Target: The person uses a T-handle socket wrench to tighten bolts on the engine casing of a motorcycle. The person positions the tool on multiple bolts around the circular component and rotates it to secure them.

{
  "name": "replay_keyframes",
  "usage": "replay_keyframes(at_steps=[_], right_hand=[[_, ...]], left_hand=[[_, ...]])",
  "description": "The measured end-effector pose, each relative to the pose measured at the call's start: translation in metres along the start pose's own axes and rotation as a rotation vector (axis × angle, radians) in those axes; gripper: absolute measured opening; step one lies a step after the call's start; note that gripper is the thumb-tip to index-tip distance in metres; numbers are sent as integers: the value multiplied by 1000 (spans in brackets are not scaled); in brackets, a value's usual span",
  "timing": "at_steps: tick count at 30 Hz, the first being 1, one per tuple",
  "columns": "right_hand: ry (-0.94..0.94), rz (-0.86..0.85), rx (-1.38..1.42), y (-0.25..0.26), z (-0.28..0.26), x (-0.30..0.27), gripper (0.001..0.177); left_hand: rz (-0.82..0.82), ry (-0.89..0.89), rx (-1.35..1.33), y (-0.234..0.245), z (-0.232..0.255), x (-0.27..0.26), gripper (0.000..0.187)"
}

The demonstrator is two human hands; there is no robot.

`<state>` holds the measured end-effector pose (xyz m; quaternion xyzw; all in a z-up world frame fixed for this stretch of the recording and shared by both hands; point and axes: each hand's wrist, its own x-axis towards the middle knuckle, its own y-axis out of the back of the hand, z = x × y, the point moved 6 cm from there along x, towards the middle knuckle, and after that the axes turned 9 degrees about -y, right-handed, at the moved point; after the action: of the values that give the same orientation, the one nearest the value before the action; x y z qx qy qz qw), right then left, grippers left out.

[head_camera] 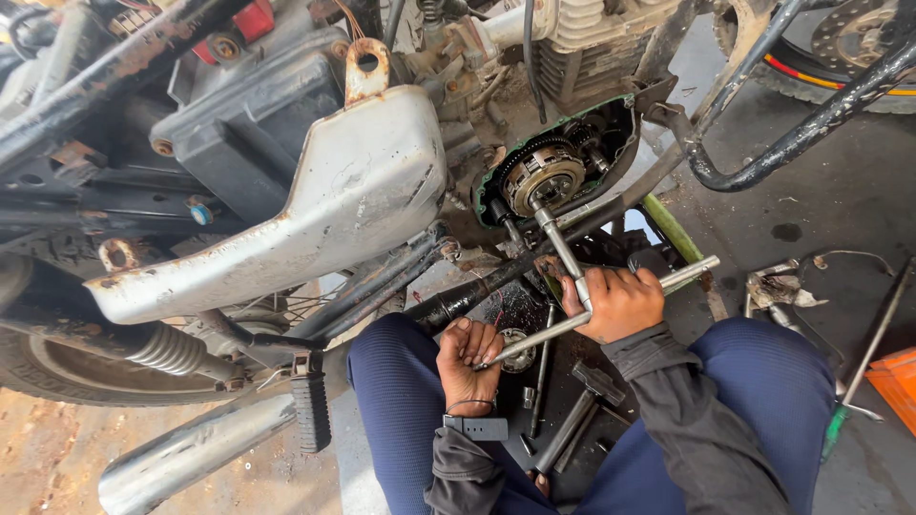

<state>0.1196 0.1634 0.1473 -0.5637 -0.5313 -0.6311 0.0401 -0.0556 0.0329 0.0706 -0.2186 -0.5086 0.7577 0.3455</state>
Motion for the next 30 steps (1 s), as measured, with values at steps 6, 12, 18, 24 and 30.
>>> replay_keyframes(at_steps=[6,12,18,24,30], right_hand=[[-50,6,13,-6,4,-5,33],[-58,11,31,-8,6,-7,35],[-57,-154,-17,-10,3,-4,40],[4,-293,-42,-10,3,-10,28],[27,-302,35,11,4,-14,20]], left_hand=[[-84,-88,99,-19,8,-2,37],[-105,-91,194,-29,11,-4,39],[-37,24,20,-16,5,1,40],[61,62,-31,-3,2,-1,37],[22,-109,495,-2,34,10,29]])
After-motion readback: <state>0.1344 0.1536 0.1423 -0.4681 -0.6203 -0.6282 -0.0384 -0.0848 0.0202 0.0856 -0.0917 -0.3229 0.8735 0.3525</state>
